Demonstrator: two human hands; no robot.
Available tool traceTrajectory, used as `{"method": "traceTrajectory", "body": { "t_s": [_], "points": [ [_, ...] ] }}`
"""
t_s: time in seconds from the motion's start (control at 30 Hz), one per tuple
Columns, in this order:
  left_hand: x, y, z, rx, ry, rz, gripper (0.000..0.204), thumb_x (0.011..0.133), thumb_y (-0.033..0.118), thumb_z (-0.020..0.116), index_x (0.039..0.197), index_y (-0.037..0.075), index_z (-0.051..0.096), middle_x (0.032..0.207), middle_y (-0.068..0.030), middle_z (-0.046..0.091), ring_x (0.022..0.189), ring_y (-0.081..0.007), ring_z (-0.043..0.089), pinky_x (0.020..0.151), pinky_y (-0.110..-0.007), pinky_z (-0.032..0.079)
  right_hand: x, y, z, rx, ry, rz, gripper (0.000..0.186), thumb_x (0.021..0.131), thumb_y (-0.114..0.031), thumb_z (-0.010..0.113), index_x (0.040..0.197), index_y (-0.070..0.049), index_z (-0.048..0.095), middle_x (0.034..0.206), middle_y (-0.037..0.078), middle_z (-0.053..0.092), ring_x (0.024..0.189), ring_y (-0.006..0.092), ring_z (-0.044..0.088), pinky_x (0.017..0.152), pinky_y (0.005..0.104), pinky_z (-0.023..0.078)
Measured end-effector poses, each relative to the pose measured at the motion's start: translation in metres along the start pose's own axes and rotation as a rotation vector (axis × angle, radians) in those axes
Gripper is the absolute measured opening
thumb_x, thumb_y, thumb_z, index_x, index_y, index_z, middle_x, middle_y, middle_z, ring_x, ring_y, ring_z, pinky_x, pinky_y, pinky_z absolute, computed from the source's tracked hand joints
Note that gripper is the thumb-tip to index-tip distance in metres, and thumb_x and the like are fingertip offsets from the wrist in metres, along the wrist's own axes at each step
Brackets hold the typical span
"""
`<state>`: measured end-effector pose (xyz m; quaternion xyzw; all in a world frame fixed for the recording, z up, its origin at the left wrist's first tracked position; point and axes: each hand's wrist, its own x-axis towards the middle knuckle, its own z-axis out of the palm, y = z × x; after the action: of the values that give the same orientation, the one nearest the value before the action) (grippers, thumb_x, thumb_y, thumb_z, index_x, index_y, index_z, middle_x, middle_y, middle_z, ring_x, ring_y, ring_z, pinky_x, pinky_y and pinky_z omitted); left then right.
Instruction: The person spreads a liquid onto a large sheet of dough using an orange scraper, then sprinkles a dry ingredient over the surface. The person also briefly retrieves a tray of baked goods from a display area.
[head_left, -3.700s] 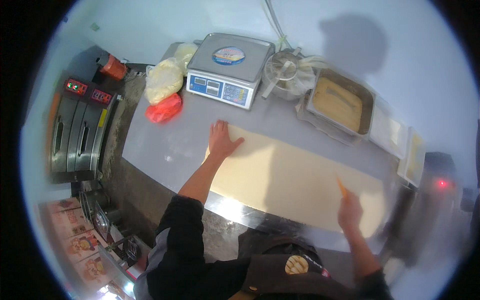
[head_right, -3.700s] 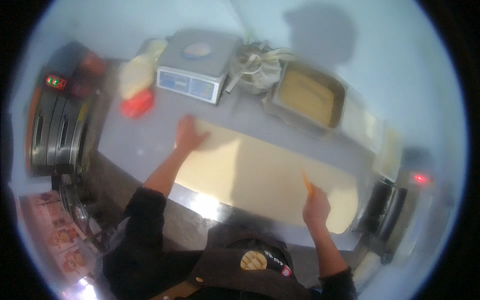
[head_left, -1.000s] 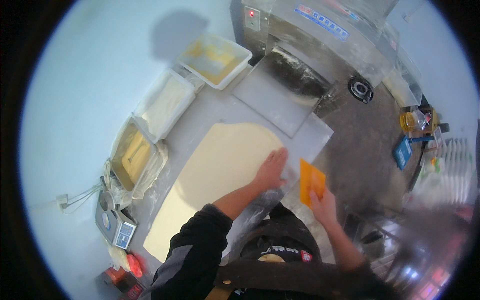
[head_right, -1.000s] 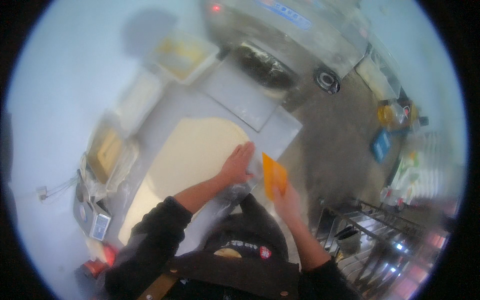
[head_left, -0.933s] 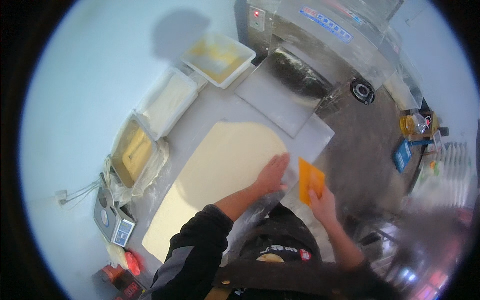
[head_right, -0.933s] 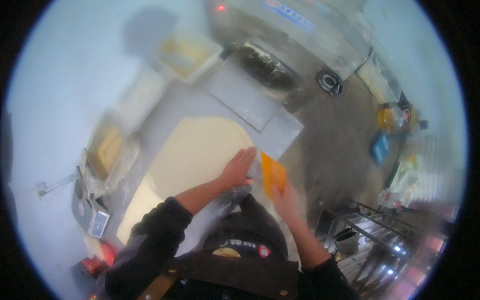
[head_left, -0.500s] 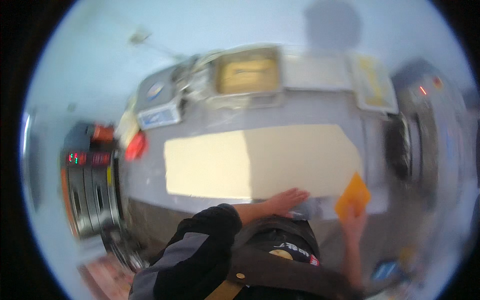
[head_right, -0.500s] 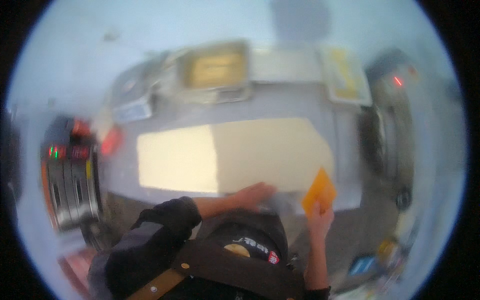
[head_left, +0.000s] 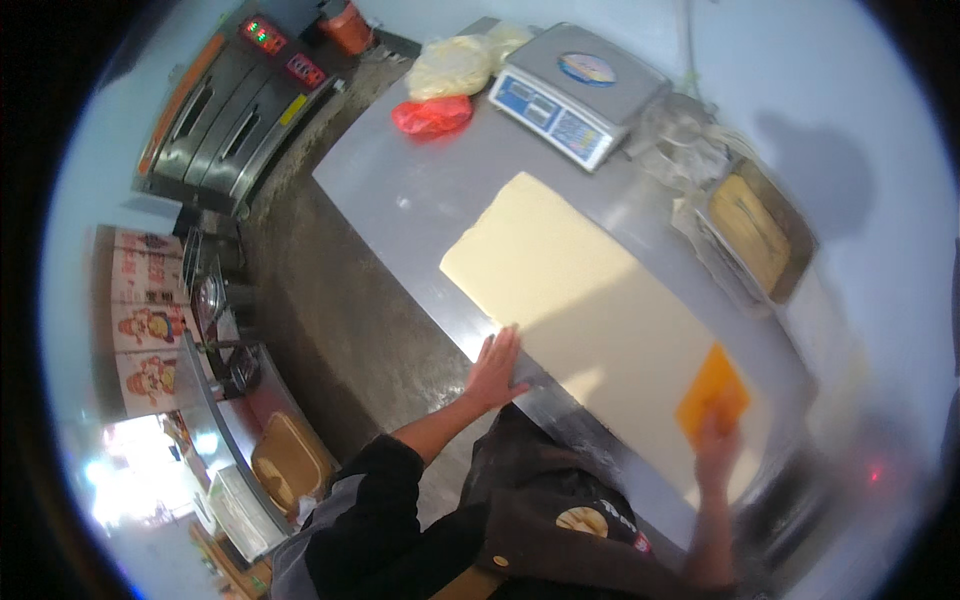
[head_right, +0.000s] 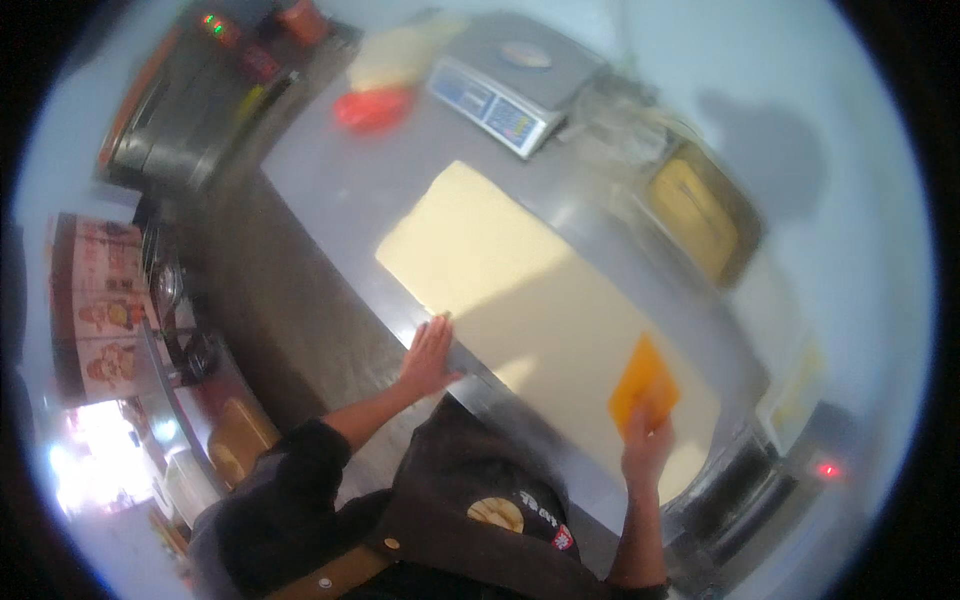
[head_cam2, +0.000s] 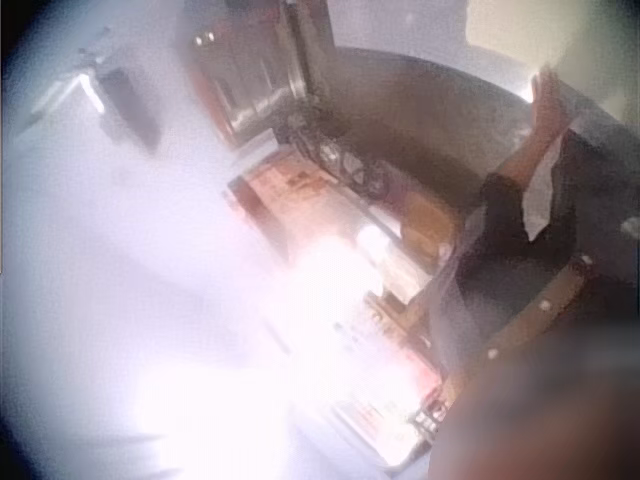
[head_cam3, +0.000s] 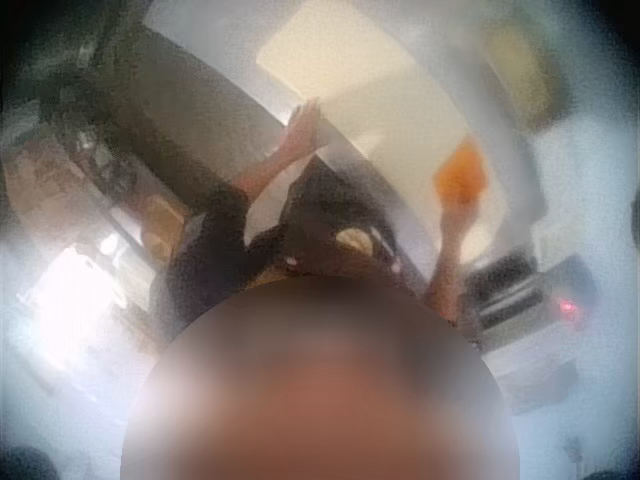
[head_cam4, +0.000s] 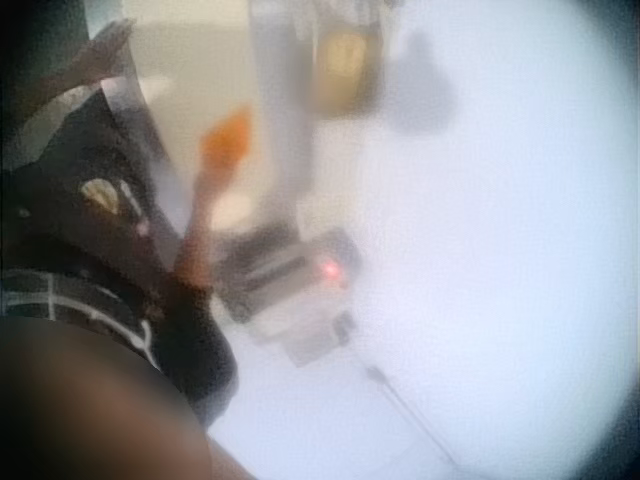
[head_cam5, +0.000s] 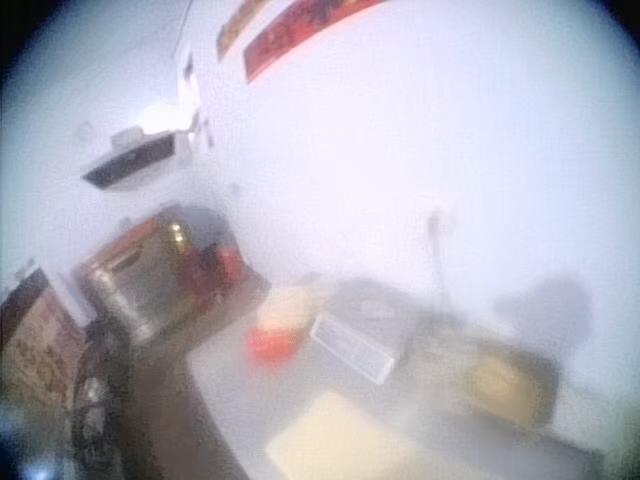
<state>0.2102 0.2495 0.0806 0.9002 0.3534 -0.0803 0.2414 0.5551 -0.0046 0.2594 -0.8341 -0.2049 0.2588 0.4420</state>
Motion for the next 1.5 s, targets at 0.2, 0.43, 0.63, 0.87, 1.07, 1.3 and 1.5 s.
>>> {"method": "traceTrajectory", "body": {
  "t_s": [0.2, 0.43, 0.63, 0.87, 1.07, 1.3, 1.5],
  "points": [
    [0.062, -0.066, -0.052, -0.120, 0.422, -0.265, 0.107, 0.087, 0.045, 0.076, 0.165, -0.003, 0.020, 0.172, -0.0245, 0.022, 0.161, -0.0387, 0.018, 0.130, -0.054, 0.015, 0.023, -0.037, 0.065, -0.084, -0.131, -0.025, 0.031, 0.103, -0.015, 0.062, 0.126, 0.005, 0.067, 0.112, 0.013, 0.076, 0.103, 0.0199, 0.070, 0.088, 0.0355, 0.054],
    [0.147, -0.104, -0.087, -0.179, 0.432, -0.264, 0.104, 0.087, 0.042, 0.078, 0.164, -0.002, 0.023, 0.171, -0.0249, 0.025, 0.159, -0.0408, 0.022, 0.131, -0.052, 0.015, 0.040, -0.067, 0.126, -0.025, -0.149, -0.024, 0.032, 0.102, -0.014, 0.062, 0.127, 0.004, 0.067, 0.112, 0.014, 0.076, 0.104, 0.0206, 0.070, 0.090, 0.0358, 0.053],
    [0.213, -0.073, -0.091, -0.294, 0.473, -0.220, 0.108, 0.082, 0.042, 0.081, 0.162, -0.006, 0.027, 0.170, -0.0263, 0.025, 0.159, -0.0401, 0.022, 0.129, -0.056, 0.016, 0.045, -0.092, 0.153, -0.037, -0.148, -0.005, 0.032, 0.102, -0.013, 0.061, 0.128, 0.004, 0.067, 0.114, 0.014, 0.076, 0.105, 0.0218, 0.070, 0.092, 0.0366, 0.053],
    [0.290, -0.064, -0.115, -0.188, 0.398, -0.083, 0.110, 0.087, 0.049, 0.076, 0.162, -0.009, 0.021, 0.172, -0.0271, 0.018, 0.161, -0.0395, 0.015, 0.130, -0.053, 0.013, 0.050, -0.101, 0.167, -0.055, -0.083, -0.014, 0.031, 0.102, -0.012, 0.061, 0.129, 0.003, 0.067, 0.116, 0.015, 0.075, 0.107, 0.0214, 0.070, 0.093, 0.0365, 0.054],
    [0.312, -0.049, -0.129, -0.073, 0.242, 0.102, 0.111, 0.090, 0.055, 0.072, 0.163, -0.011, 0.018, 0.173, -0.0272, 0.014, 0.162, -0.0395, 0.011, 0.131, -0.053, 0.010, 0.045, -0.105, 0.165, -0.018, -0.049, 0.049, 0.031, 0.102, -0.013, 0.061, 0.128, 0.003, 0.067, 0.114, 0.015, 0.075, 0.106, 0.0220, 0.070, 0.093, 0.0370, 0.054],
    [0.290, 0.019, -0.096, -0.047, 0.130, 0.208, 0.120, 0.087, 0.064, 0.070, 0.163, -0.011, 0.017, 0.173, -0.0267, 0.014, 0.163, -0.0372, 0.010, 0.132, -0.052, 0.007, 0.023, -0.097, 0.149, -0.001, 0.030, 0.138, 0.030, 0.102, -0.014, 0.061, 0.126, 0.003, 0.068, 0.113, 0.014, 0.075, 0.105, 0.0210, 0.070, 0.092, 0.0371, 0.054],
    [0.285, 0.109, -0.063, -0.026, -0.022, 0.346, 0.120, 0.086, 0.065, 0.069, 0.163, -0.011, 0.017, 0.173, -0.0266, 0.014, 0.163, -0.0361, 0.010, 0.132, -0.051, 0.003, -0.001, -0.082, 0.132, 0.052, 0.102, 0.191, 0.031, 0.102, -0.014, 0.061, 0.128, 0.002, 0.068, 0.114, 0.013, 0.075, 0.106, 0.0201, 0.069, 0.092, 0.0366, 0.055]
  ]
}}
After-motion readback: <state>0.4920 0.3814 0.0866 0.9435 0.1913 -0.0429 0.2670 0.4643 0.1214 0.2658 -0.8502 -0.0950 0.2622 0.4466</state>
